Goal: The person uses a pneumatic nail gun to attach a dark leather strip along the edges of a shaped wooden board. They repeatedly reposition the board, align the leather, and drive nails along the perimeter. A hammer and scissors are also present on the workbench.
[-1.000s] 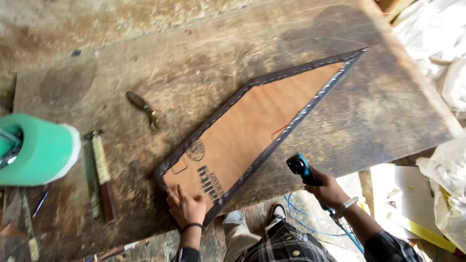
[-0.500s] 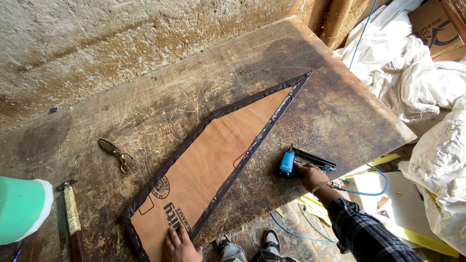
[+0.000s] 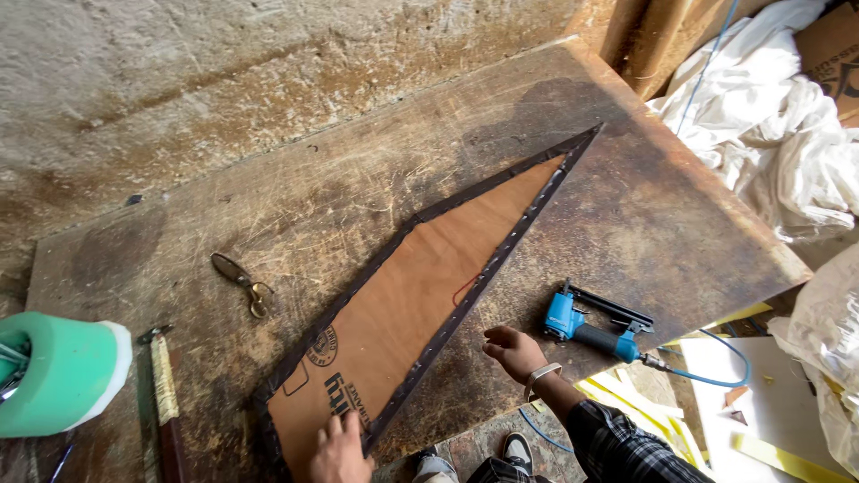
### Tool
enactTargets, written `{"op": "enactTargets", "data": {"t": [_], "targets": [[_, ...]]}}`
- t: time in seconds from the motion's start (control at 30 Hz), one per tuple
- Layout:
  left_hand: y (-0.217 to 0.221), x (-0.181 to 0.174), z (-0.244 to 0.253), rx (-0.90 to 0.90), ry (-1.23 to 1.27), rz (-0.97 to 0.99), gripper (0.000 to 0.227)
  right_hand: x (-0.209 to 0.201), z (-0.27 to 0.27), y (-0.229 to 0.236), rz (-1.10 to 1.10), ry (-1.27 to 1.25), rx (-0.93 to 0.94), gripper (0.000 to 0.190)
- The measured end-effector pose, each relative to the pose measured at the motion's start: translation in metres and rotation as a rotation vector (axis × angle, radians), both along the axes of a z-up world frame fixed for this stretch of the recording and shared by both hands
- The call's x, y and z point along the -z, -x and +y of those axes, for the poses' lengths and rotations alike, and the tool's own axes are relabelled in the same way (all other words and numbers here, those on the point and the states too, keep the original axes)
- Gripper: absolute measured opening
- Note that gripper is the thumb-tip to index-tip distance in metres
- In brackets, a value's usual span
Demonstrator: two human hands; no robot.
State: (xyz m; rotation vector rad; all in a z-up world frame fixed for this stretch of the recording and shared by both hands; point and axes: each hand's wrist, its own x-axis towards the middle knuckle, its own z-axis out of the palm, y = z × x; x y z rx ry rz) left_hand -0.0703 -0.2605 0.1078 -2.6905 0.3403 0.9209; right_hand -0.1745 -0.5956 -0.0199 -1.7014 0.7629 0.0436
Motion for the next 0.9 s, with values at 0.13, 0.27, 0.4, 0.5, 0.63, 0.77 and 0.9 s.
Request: {"op": "enactTargets", "data": {"t": [0.13, 0.27, 0.4, 0.5, 0.63, 0.77, 0.9], "targets": [[0.011, -0.015, -0.007, 0.052, 0.058, -0.064, 0.077, -0.002, 0.034, -0.040, 0.008, -0.450, 0.222, 0.051], [-0.005, -0.046, 0.006, 0.056, 0.154, -0.024, 0.073, -0.020, 0.059, -0.074, 0.100, -0.658, 0.308, 0.046], [-0.041, -0.077, 0.018, 0.064, 0.172, 0.032, 0.071, -0.047, 0.078, -0.115, -0.022, -0.939, 0.386, 0.042], [-0.066, -0.085, 0.033, 0.086, 0.238, 0.016, 0.072, -0.059, 0.099, -0.141, -0.118, -0.949, 0.469, 0.036], [-0.084, -0.080, 0.046, 0.116, 0.311, -0.184, 0.069, -0.065, 0.108, -0.148, -0.229, -0.905, 0.539, 0.024], [-0.092, -0.075, 0.045, 0.338, 0.370, -0.335, 0.078, -0.066, 0.109, -0.108, -0.399, -0.989, 0.717, 0.017], [-0.106, -0.078, 0.030, 0.518, 0.507, -0.247, 0.088, -0.061, 0.107, -0.053, -0.514, -0.954, 0.922, 0.015]]}}
